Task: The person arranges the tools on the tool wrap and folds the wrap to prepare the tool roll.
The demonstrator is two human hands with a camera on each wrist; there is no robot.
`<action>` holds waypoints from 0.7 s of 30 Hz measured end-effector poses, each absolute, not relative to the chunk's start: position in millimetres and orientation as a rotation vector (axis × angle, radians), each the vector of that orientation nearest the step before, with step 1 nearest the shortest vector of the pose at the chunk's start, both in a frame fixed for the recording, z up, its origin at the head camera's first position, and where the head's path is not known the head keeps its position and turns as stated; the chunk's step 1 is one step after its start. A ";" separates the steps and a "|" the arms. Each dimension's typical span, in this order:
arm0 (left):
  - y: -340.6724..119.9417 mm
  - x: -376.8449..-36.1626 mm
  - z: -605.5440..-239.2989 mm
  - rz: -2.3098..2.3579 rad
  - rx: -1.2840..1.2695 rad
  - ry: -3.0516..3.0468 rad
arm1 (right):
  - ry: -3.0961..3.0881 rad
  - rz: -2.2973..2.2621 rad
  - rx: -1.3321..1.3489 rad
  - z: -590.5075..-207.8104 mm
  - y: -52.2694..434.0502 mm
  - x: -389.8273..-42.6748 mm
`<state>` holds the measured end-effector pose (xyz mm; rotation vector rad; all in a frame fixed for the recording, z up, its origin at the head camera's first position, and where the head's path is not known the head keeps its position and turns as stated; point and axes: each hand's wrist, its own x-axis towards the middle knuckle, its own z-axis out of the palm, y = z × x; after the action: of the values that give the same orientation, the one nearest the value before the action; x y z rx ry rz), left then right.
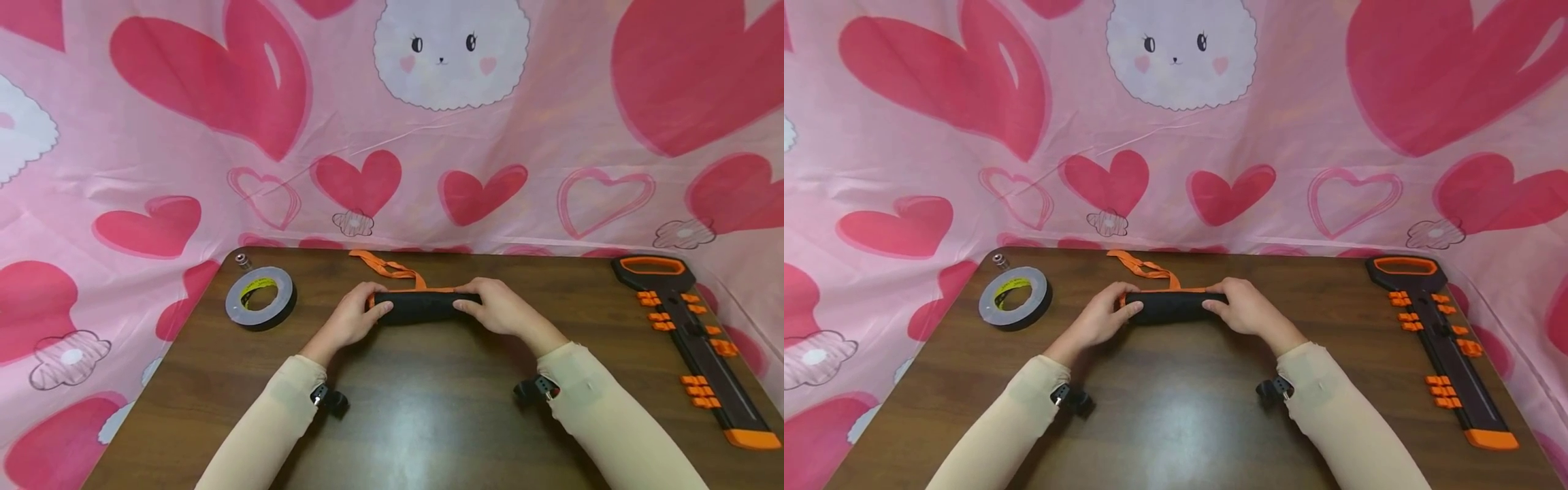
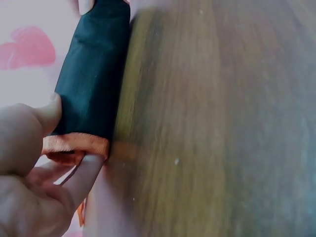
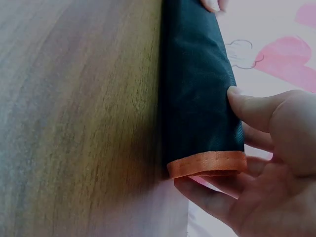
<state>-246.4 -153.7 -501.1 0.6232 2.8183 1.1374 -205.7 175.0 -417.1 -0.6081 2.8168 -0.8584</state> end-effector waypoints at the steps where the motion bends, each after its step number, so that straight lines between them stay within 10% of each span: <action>1: -150.6 -242.8 -494.0 1.146 0.625 2.829 | 2.811 -0.859 -0.601 -417.5 175.6 -206.8; 21: -122.3 -227.8 -442.5 1.127 0.459 2.949 | 2.760 -0.993 -0.536 -425.2 174.6 -218.7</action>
<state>-227.8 -122.3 -442.5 0.4588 2.9491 1.1268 -218.7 174.6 -425.2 -0.5357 2.7600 -0.9931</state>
